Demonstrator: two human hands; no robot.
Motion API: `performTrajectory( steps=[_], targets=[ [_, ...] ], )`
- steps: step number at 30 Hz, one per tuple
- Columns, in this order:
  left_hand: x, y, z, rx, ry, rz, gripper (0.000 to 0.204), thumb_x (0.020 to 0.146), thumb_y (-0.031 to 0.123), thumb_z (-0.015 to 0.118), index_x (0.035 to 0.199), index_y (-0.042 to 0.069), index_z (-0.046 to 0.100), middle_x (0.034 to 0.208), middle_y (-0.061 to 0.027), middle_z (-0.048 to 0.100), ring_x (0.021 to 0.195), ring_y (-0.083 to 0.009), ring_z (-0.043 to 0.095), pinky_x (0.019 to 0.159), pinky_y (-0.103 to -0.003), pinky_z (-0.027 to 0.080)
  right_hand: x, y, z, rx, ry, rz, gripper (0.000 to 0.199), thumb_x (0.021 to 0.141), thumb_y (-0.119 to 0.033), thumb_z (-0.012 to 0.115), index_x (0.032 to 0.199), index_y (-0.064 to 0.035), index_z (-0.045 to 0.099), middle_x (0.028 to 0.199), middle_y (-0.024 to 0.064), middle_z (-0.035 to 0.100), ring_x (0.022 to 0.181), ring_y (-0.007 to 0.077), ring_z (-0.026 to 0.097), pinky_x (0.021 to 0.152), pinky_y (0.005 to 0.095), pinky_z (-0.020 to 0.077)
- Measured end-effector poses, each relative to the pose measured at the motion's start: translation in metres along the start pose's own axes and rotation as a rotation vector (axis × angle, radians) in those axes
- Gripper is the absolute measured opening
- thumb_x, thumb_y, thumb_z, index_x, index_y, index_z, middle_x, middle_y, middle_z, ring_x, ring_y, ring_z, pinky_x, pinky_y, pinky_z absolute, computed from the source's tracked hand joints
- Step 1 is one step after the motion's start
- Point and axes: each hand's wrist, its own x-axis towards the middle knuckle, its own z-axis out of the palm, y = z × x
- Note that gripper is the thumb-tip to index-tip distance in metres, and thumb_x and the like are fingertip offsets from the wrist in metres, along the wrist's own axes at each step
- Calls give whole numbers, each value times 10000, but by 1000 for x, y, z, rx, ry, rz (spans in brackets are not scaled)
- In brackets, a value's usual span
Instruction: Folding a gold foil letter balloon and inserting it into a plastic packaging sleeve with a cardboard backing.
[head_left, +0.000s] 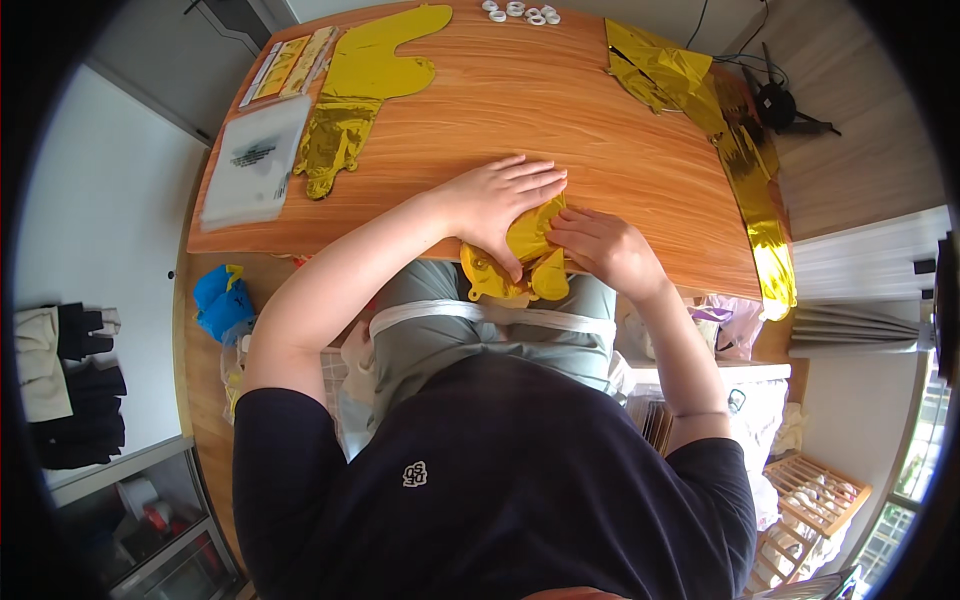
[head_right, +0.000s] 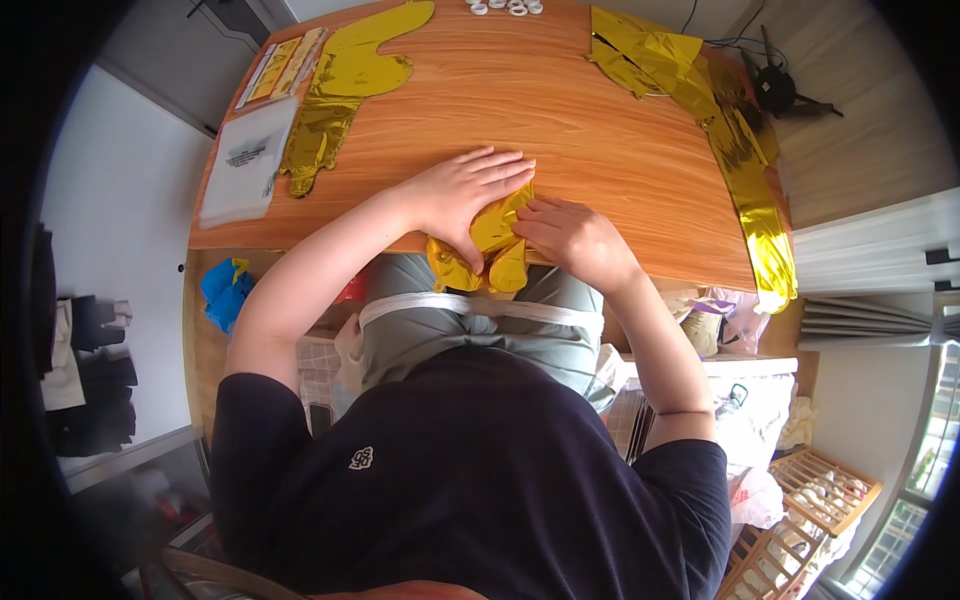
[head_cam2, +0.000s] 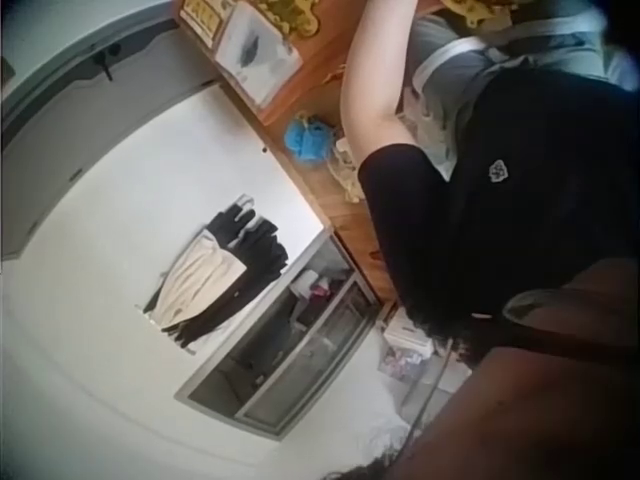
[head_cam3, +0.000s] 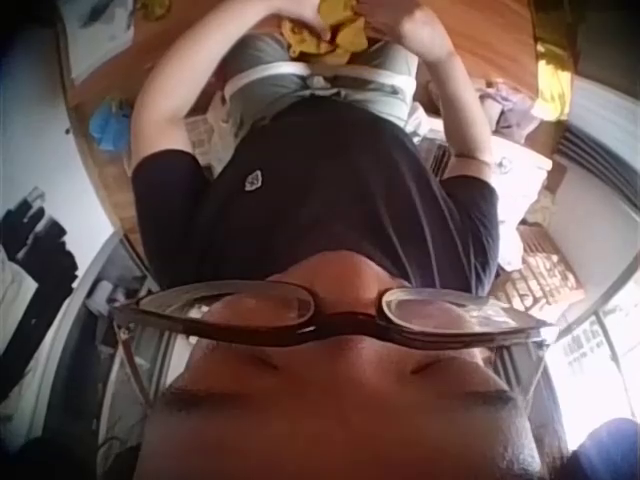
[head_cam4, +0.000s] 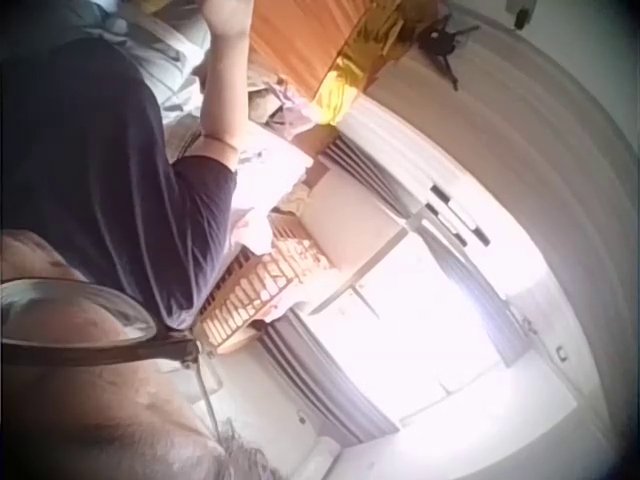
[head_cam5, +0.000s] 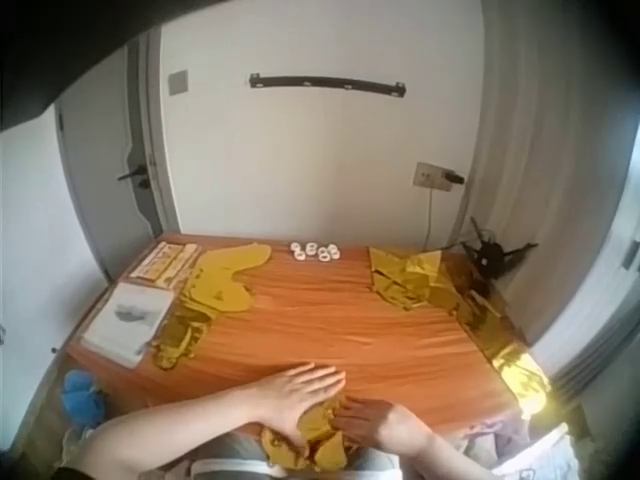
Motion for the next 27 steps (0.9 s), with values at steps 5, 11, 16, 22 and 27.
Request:
performTrajectory(
  steps=[5,11,16,22,27],
  targets=[
    [-1,-4,1,-22,3,14,1432,604,919,694,1642,36,254,1701,-166,283,1583,-318,243,1306,-480,171,5,-6,1,40,102,161,271,856,-128,787,1109,-46,732,1060,130,759,1009,348,725,886,443,587],
    [-4,-19,5,-635,187,26,1233,810,946,427,1615,17,333,1669,-179,349,1567,-314,290,1291,-474,207,19,-20,3,19,127,330,201,925,-199,752,1084,-81,720,862,133,724,803,344,698,711,455,546],
    [-10,-22,-2,-1186,292,-76,709,1101,558,397,1552,15,461,1543,-162,540,1474,-261,460,1236,-405,330,29,-23,12,-18,172,373,272,921,-257,759,1131,-93,702,846,131,726,788,350,699,714,458,552],
    [-19,-3,-23,-971,78,-314,422,1116,174,479,1521,61,519,1543,-92,555,1441,-233,499,1204,-376,385,33,-23,17,-35,157,494,321,907,-303,767,1148,-109,685,825,125,725,786,346,701,719,459,555],
    [-32,6,-8,-446,57,-210,486,1081,205,540,1548,81,486,1595,-116,484,1511,-282,402,1242,-440,333,37,-26,16,-21,152,499,299,893,-298,777,1108,-110,688,824,127,720,787,346,701,722,458,556]
  ],
)
